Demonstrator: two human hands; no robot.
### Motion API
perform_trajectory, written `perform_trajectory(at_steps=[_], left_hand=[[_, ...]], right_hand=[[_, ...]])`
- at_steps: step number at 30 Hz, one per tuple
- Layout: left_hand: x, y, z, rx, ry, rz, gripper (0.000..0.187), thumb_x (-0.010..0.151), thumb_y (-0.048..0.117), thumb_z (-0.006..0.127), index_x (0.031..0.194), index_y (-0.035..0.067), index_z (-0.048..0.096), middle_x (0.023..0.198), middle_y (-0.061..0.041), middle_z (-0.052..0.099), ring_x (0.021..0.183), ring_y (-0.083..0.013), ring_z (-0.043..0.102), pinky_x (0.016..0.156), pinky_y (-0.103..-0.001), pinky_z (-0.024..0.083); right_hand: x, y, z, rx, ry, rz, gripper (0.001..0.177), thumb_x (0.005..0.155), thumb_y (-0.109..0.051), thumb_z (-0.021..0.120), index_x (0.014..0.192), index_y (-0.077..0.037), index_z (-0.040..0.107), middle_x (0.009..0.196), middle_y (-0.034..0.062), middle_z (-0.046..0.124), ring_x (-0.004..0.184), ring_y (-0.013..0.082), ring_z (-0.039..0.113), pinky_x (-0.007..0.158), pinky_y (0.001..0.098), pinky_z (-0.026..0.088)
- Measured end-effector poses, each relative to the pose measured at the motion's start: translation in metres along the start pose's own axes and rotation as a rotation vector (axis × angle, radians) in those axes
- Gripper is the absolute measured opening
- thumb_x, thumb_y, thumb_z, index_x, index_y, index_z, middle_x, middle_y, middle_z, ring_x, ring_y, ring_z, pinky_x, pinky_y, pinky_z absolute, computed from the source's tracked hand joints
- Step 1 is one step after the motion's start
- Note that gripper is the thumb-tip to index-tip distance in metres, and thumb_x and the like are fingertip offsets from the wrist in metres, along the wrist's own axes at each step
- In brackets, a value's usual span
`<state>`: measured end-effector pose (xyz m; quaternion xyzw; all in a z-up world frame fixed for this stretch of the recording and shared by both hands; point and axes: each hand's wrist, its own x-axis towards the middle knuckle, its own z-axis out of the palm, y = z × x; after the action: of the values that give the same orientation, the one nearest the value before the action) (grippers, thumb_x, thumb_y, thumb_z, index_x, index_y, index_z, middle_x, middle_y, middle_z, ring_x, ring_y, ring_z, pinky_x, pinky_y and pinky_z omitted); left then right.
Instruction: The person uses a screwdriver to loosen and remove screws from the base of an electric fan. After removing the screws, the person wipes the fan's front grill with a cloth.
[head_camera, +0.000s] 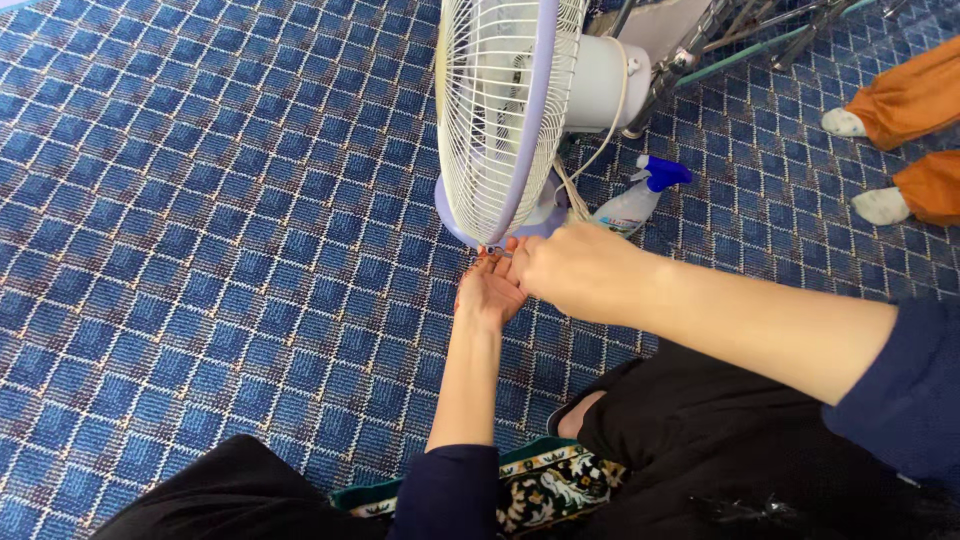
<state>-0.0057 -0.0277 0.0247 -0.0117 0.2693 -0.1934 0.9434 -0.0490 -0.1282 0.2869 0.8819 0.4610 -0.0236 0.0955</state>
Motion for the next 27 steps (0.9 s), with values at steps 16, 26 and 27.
perform_trajectory(at_steps=[16,26,27], left_hand=[[-0.02,0.011,0.017,0.103,-0.019,0.037,0.026,0.109,0.031,0.038,0.107,0.008,0.051,0.129,-0.01,0.064,0.131,-0.0275,0.059,0.102,-0.055,0.048],[0.003,0.01,-0.005,0.201,-0.019,0.014,0.027,0.109,0.034,0.041,0.106,0.01,0.053,0.12,-0.008,0.066,0.114,-0.0238,0.064,0.1,-0.053,0.049],[0.003,0.01,-0.007,0.184,-0.03,0.014,0.028,0.11,0.034,0.041,0.106,0.009,0.052,0.119,-0.008,0.066,0.112,-0.0249,0.066,0.1,-0.053,0.051]], right_hand=[[-0.024,0.032,0.054,1.839,0.08,1.18,0.019,0.101,-0.016,0.059,0.093,-0.002,0.068,0.091,0.0179,0.073,0.047,0.0077,0.047,0.039,0.0229,0.034],[0.008,0.006,-0.011,-0.346,0.217,-0.297,0.014,0.075,-0.015,0.07,0.085,-0.004,0.07,0.088,0.0051,0.064,0.092,0.0241,0.065,0.069,0.0372,0.056],[0.011,0.004,-0.009,-0.311,0.199,-0.272,0.014,0.074,-0.014,0.069,0.083,-0.003,0.07,0.088,0.007,0.065,0.09,0.0255,0.067,0.068,0.0381,0.057]])
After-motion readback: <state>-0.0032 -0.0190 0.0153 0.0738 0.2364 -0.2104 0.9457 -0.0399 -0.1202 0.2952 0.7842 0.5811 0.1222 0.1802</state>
